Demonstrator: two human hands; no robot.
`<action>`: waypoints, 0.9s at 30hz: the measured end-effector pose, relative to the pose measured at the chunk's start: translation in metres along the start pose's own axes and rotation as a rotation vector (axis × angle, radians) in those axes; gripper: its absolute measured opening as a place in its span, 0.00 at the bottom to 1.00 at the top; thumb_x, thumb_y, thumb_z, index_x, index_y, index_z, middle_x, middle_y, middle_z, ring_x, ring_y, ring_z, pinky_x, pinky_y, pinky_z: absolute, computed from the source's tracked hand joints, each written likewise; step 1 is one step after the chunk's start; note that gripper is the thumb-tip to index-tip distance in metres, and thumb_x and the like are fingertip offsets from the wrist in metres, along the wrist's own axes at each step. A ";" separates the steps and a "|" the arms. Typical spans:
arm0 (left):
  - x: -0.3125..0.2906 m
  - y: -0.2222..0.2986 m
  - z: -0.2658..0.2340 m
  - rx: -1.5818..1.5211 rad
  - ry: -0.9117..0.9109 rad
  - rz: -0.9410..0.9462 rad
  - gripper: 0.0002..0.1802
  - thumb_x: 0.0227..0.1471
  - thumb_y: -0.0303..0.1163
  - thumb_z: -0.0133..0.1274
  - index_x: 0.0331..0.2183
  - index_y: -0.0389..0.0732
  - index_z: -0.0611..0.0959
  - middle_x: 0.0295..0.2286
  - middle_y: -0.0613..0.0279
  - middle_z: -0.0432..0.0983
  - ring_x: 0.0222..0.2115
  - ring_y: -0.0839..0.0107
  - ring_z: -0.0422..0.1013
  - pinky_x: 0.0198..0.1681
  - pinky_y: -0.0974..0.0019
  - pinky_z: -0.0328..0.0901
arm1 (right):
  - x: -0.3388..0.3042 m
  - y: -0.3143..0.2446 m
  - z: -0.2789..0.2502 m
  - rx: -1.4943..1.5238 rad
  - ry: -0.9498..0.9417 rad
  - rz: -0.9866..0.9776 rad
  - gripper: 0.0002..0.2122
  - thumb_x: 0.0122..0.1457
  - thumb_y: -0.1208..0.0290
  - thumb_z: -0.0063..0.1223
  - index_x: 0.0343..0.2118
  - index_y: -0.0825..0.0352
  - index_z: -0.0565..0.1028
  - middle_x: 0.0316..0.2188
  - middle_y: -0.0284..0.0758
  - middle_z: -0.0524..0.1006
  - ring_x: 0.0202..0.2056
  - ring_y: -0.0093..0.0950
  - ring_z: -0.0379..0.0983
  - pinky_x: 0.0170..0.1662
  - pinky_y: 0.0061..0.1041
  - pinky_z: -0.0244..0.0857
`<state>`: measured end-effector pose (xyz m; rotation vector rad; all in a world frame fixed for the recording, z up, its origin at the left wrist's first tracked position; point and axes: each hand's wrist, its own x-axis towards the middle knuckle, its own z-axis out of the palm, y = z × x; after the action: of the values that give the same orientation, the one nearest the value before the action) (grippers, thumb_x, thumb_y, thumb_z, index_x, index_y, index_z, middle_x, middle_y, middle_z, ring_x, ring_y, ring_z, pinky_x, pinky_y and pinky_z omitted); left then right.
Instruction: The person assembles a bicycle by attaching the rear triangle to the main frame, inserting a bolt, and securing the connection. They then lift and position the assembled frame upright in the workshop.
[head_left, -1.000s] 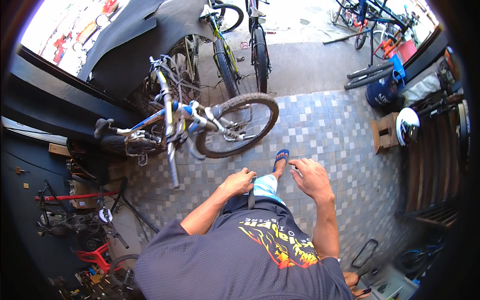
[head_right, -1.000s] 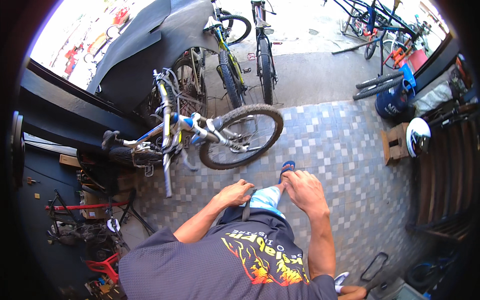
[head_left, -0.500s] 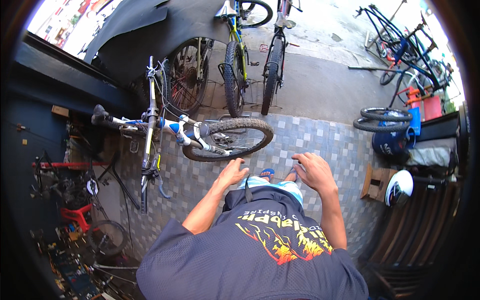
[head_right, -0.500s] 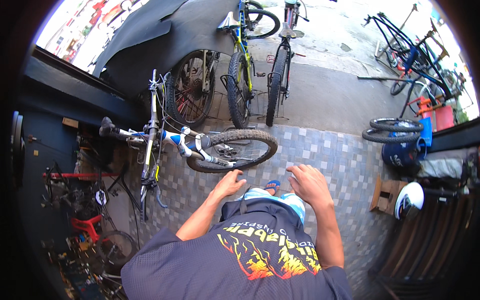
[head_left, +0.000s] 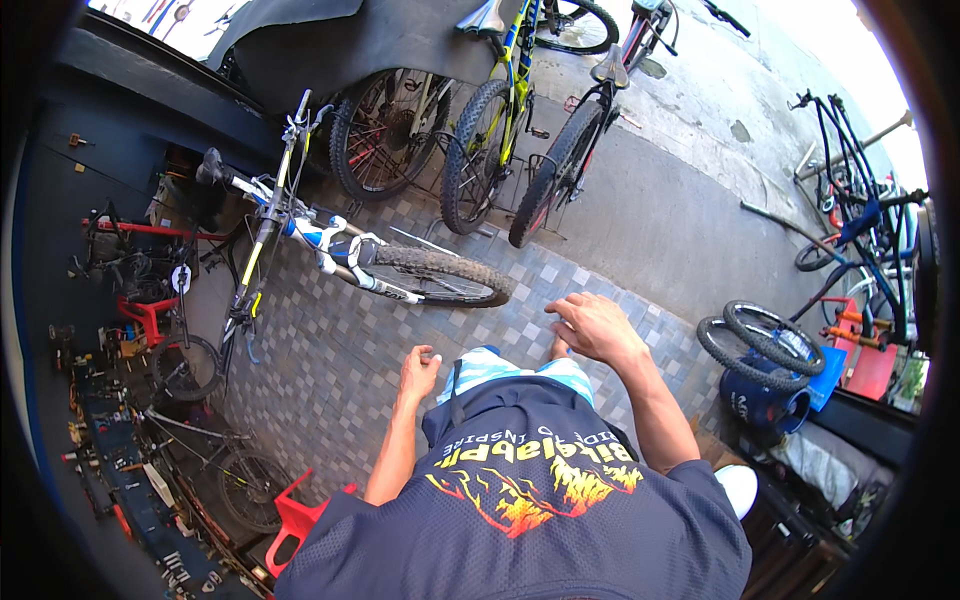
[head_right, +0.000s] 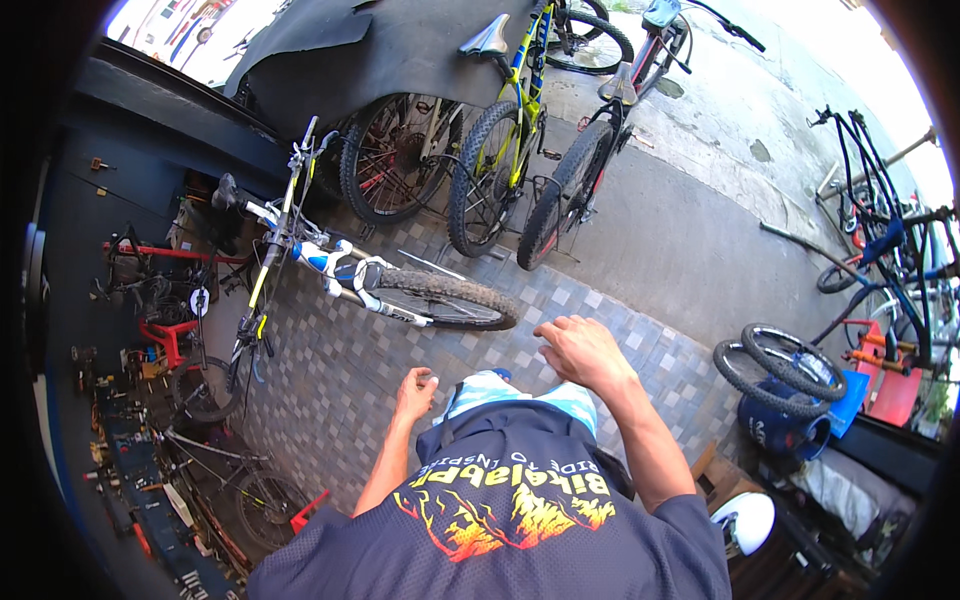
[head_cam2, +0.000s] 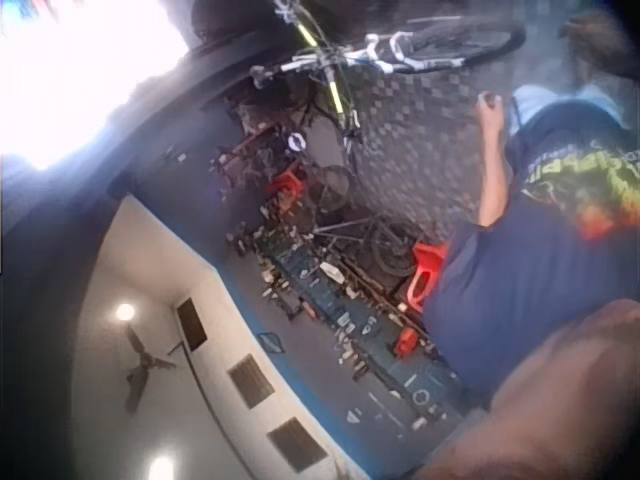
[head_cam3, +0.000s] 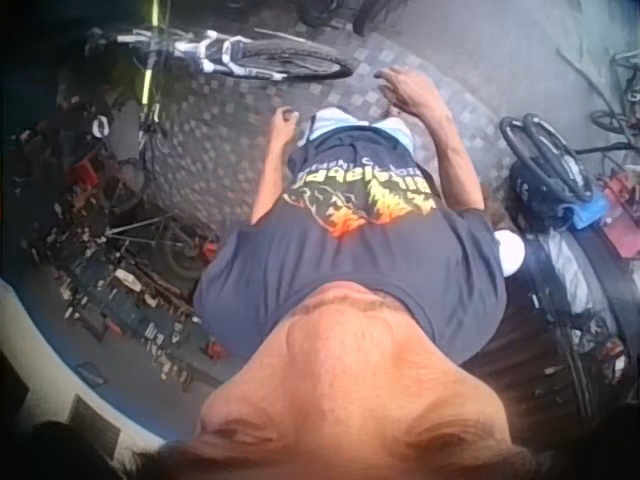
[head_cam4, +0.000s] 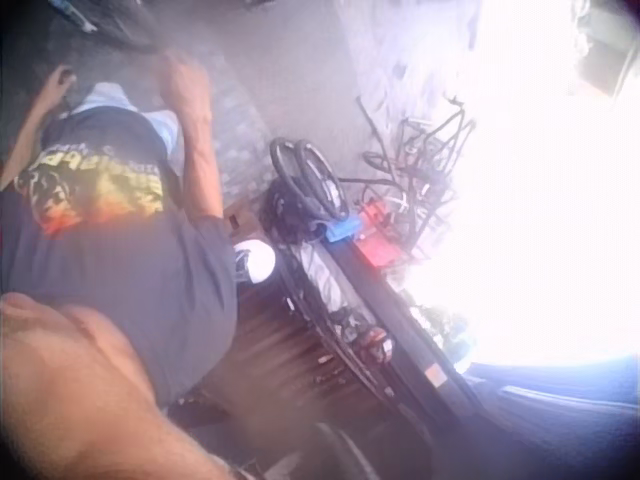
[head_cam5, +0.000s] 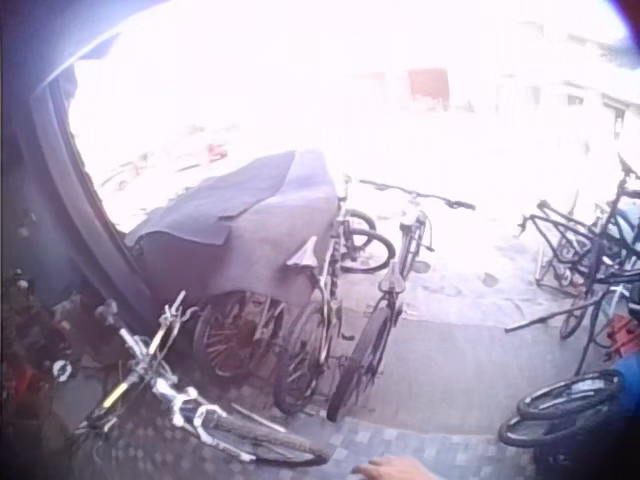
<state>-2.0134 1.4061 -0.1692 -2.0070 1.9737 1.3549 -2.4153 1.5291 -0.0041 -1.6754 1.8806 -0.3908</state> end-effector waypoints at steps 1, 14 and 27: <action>-0.005 0.007 0.009 -0.004 0.009 0.039 0.26 0.57 0.43 0.62 0.52 0.37 0.81 0.39 0.49 0.82 0.44 0.55 0.78 0.51 0.54 0.70 | 0.002 0.015 -0.010 -0.036 0.008 -0.025 0.14 0.63 0.63 0.58 0.48 0.61 0.80 0.40 0.39 0.82 0.47 0.40 0.78 0.51 0.40 0.70; -0.068 0.029 0.071 -0.055 0.037 -0.182 0.25 0.58 0.43 0.62 0.50 0.36 0.83 0.39 0.49 0.84 0.42 0.56 0.80 0.49 0.55 0.72 | 0.043 0.095 -0.053 -0.007 0.028 -0.233 0.14 0.63 0.63 0.58 0.48 0.61 0.80 0.39 0.38 0.82 0.46 0.40 0.78 0.49 0.41 0.71; -0.103 0.019 0.104 -0.232 0.084 -0.347 0.22 0.58 0.40 0.63 0.48 0.36 0.83 0.36 0.53 0.84 0.27 0.68 0.80 0.28 0.62 0.75 | 0.063 0.090 -0.049 -0.021 -0.110 -0.370 0.14 0.62 0.63 0.59 0.48 0.62 0.79 0.40 0.39 0.81 0.46 0.41 0.79 0.49 0.42 0.71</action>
<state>-2.0675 1.5434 -0.1652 -2.4006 1.4517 1.4879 -2.5189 1.4749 -0.0319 -2.0194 1.4992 -0.4158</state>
